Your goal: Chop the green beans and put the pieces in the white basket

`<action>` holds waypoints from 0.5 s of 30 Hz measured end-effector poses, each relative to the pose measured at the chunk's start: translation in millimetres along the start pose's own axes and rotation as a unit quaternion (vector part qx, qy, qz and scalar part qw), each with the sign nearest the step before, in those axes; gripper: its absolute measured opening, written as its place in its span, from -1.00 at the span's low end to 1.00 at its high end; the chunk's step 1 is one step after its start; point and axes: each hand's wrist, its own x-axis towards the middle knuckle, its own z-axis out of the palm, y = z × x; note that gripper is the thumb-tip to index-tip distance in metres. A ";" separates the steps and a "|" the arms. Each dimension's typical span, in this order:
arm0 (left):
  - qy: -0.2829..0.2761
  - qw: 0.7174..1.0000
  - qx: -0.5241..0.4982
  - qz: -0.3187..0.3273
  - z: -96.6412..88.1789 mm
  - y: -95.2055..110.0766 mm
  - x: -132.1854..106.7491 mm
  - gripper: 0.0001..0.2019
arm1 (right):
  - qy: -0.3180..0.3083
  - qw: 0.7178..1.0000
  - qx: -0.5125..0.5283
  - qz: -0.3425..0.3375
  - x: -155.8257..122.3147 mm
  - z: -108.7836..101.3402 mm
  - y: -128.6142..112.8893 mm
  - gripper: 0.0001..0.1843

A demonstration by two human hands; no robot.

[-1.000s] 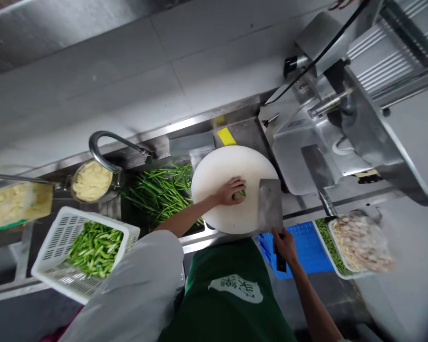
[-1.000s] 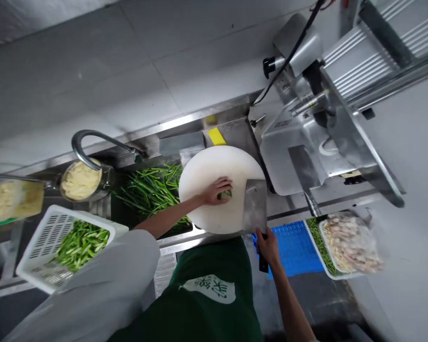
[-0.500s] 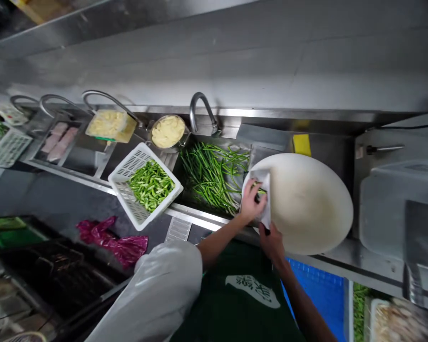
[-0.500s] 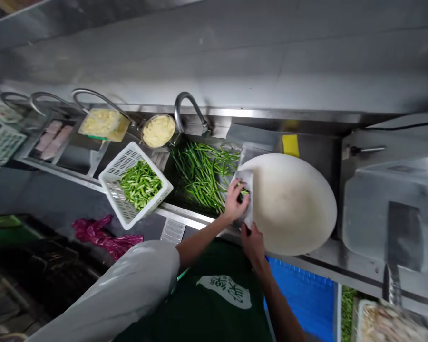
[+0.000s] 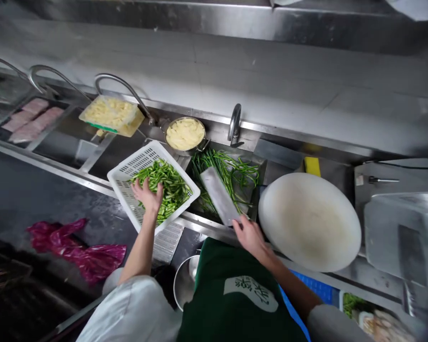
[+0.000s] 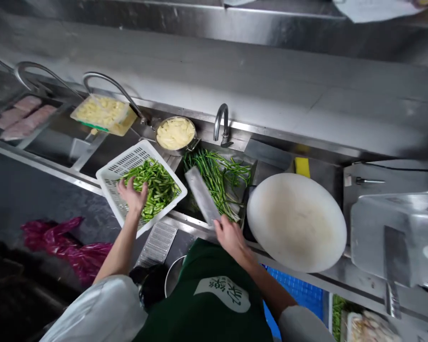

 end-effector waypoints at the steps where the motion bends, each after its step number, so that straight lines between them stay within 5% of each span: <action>1: -0.007 0.999 -0.024 0.024 6.8 0.6 -2.4 -0.61 | 0.021 0.999 -0.006 0.043 -6.7 -7.0 20.4 -0.65; 4: -0.106 0.980 -0.135 0.105 54.5 31.4 -24.8 -0.73 | 0.095 0.982 -0.017 0.161 -35.1 -34.1 82.1 -0.61; 9: -0.381 0.903 -0.180 0.087 197.5 118.5 -74.5 -0.79 | 0.154 0.944 -0.052 0.288 -86.5 -71.3 153.6 -0.62; 15: -0.440 0.874 -0.203 0.043 352.5 176.6 -86.5 -0.55 | 0.148 0.928 -0.089 0.329 -101.9 -78.9 198.9 -0.64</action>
